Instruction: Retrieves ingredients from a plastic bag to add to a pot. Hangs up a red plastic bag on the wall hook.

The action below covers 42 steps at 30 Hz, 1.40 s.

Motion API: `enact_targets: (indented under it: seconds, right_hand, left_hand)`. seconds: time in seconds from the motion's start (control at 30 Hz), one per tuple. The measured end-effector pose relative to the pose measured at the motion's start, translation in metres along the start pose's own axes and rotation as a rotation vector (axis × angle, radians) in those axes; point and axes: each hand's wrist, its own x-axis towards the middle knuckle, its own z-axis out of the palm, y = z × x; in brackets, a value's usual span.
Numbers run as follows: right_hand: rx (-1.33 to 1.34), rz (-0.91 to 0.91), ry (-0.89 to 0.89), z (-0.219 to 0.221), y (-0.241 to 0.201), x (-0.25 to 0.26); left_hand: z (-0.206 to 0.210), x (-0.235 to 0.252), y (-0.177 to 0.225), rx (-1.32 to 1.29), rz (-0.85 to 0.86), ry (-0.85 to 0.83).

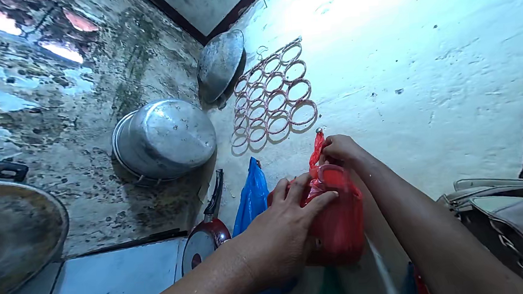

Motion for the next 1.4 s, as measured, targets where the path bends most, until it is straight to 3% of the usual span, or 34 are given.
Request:
enact_targets:
  seconds: [0.37,0.6,0.73,0.93,1.13,1.23,1.4]
  right_hand:
    - [0.215,-0.108,0.259,-0.011,0.005,0.006]
    - [-0.046,-0.108,0.393,-0.014,-0.020,0.021]
    - [-0.235,-0.183,0.283,-0.021,-0.030,0.035]
    - [-0.406,-0.131,0.148,-0.024,-0.048,0.051]
    - [-0.243,-0.156,0.102,-0.025,-0.038,0.053]
    - [-0.026,-0.143,0.160,-0.023,-0.024,0.055]
    - [0.022,-0.135,0.310,-0.019,-0.027,0.043]
  left_hand:
    - [-0.034,0.028,-0.002,0.002,0.009,0.072]
    - [-0.055,0.045,-0.012,0.023,0.015,0.104]
    - [-0.060,0.045,-0.015,0.039,-0.001,0.075]
    - [-0.057,0.036,-0.015,0.029,0.006,0.033]
    - [-0.046,0.030,-0.014,-0.010,-0.014,-0.002]
    - [-0.044,0.031,-0.012,0.001,-0.007,-0.021]
    - [-0.050,0.035,-0.006,0.027,-0.039,-0.033]
